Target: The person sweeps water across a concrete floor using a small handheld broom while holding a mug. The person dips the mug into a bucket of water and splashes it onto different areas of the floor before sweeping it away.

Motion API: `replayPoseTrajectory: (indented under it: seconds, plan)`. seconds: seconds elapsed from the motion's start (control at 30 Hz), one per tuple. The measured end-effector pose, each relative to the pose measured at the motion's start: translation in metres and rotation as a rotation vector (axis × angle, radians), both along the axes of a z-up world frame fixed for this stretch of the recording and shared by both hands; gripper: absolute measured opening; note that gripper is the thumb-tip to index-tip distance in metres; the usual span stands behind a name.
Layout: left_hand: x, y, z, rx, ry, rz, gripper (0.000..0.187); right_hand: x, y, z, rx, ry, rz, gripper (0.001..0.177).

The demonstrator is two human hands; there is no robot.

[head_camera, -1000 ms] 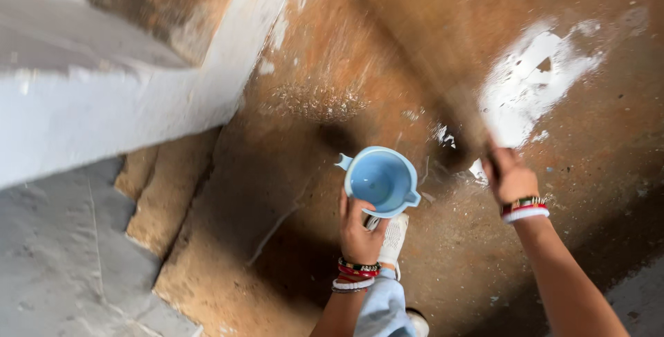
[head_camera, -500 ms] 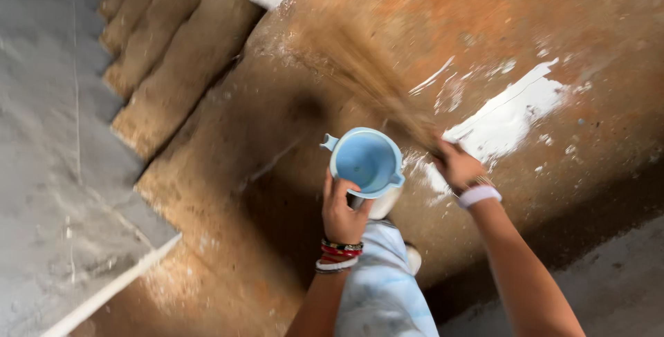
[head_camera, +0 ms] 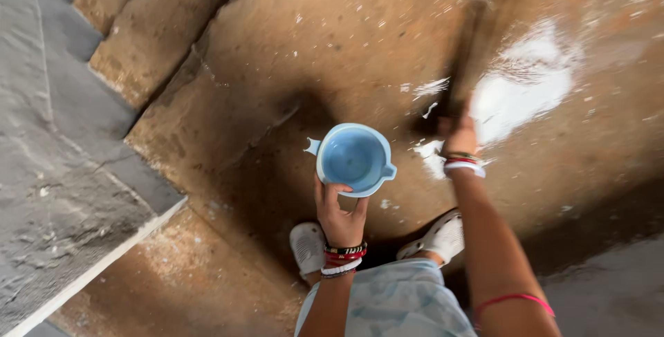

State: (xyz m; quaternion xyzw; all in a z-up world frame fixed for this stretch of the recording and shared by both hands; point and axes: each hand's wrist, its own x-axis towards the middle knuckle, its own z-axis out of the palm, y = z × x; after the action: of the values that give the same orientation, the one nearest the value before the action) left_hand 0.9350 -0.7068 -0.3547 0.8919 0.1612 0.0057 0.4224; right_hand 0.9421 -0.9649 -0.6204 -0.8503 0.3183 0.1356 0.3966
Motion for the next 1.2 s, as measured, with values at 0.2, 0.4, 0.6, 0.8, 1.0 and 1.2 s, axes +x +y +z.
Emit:
replayPoseTrajectory:
  seconds: [0.2, 0.4, 0.6, 0.8, 1.0, 1.2]
  plan:
    - [-0.014, 0.07, 0.029, -0.044, -0.068, 0.06, 0.038, 0.024, 0.182, 0.08, 0.127, 0.168, 0.591, 0.101]
    - [-0.032, 0.126, 0.045, -0.123, -0.034, 0.033, 0.037, -0.104, 0.126, 0.161, -0.202, 0.227, 0.304, 0.051]
    - [-0.058, 0.165, 0.034, -0.108, -0.089, -0.076, 0.038, -0.241, 0.068, 0.139, -0.278, 0.151, -0.616, 0.046]
    - [-0.09, 0.215, 0.014, -0.088, -0.077, -0.082, 0.035, -0.201, 0.188, 0.021, -0.12, 0.253, -0.167, 0.099]
    - [-0.102, 0.248, 0.042, -0.023, -0.141, 0.017, 0.035, -0.095, 0.37, 0.033, 0.089, 0.195, 0.405, 0.072]
    - [-0.127, 0.272, 0.069, -0.039, -0.253, 0.087, 0.034, -0.067, 0.408, 0.163, 0.186, 0.326, 0.569, 0.088]
